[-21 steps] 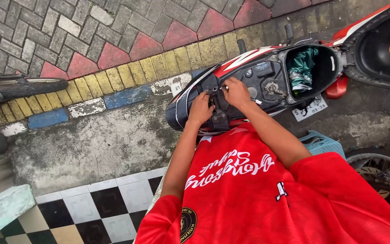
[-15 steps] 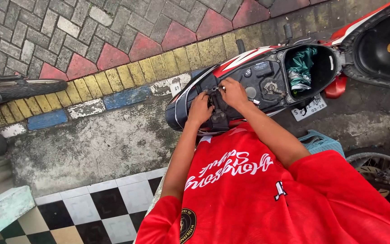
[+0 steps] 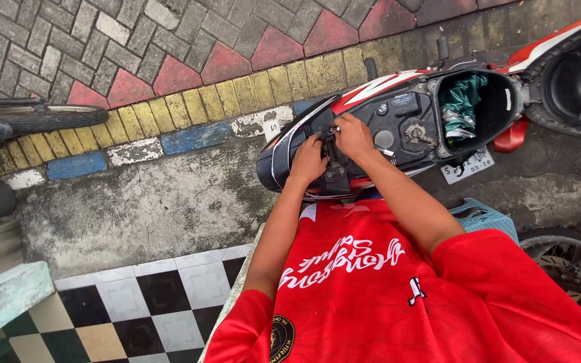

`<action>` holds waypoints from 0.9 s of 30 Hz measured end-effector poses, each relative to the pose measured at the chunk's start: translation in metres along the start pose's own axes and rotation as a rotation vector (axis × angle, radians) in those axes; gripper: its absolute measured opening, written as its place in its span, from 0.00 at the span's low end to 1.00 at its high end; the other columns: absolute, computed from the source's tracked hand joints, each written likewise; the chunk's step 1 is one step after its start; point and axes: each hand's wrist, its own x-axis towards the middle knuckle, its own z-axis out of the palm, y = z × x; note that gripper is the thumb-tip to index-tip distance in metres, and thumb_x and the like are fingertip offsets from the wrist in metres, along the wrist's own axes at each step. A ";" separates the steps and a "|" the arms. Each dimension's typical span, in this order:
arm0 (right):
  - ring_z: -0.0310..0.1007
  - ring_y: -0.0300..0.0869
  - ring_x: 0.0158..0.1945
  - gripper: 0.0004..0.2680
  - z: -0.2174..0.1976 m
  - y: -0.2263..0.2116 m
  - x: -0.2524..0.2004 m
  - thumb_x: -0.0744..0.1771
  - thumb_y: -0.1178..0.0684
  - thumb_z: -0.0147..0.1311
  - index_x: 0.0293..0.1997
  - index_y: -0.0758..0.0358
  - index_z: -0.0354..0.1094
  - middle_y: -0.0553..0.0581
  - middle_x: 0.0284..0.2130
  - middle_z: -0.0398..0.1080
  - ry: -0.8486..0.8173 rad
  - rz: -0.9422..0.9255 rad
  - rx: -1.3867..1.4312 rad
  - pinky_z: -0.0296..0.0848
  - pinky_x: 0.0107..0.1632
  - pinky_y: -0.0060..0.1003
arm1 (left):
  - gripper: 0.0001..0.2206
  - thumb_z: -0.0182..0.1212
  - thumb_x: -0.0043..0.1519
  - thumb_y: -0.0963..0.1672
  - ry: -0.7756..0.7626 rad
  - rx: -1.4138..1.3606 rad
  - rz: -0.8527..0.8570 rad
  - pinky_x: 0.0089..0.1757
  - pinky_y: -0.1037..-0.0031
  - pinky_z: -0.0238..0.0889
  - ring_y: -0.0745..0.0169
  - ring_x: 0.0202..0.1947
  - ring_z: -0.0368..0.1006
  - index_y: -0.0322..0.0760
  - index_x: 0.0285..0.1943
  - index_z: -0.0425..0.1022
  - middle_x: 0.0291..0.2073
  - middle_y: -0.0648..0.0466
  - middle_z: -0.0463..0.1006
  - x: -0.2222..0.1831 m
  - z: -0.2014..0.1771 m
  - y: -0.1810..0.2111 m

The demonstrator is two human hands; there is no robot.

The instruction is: A person uses a wrench to work on bolts inside the under-seat storage area of a motorcycle.

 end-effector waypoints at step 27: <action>0.79 0.67 0.36 0.11 -0.003 0.004 0.012 0.68 0.52 0.58 0.43 0.71 0.64 0.71 0.35 0.72 -0.187 -0.181 -0.164 0.80 0.34 0.60 | 0.25 0.59 0.68 0.49 0.175 -0.105 -0.277 0.72 0.47 0.47 0.38 0.79 0.49 0.29 0.72 0.68 0.79 0.40 0.53 -0.024 0.041 0.054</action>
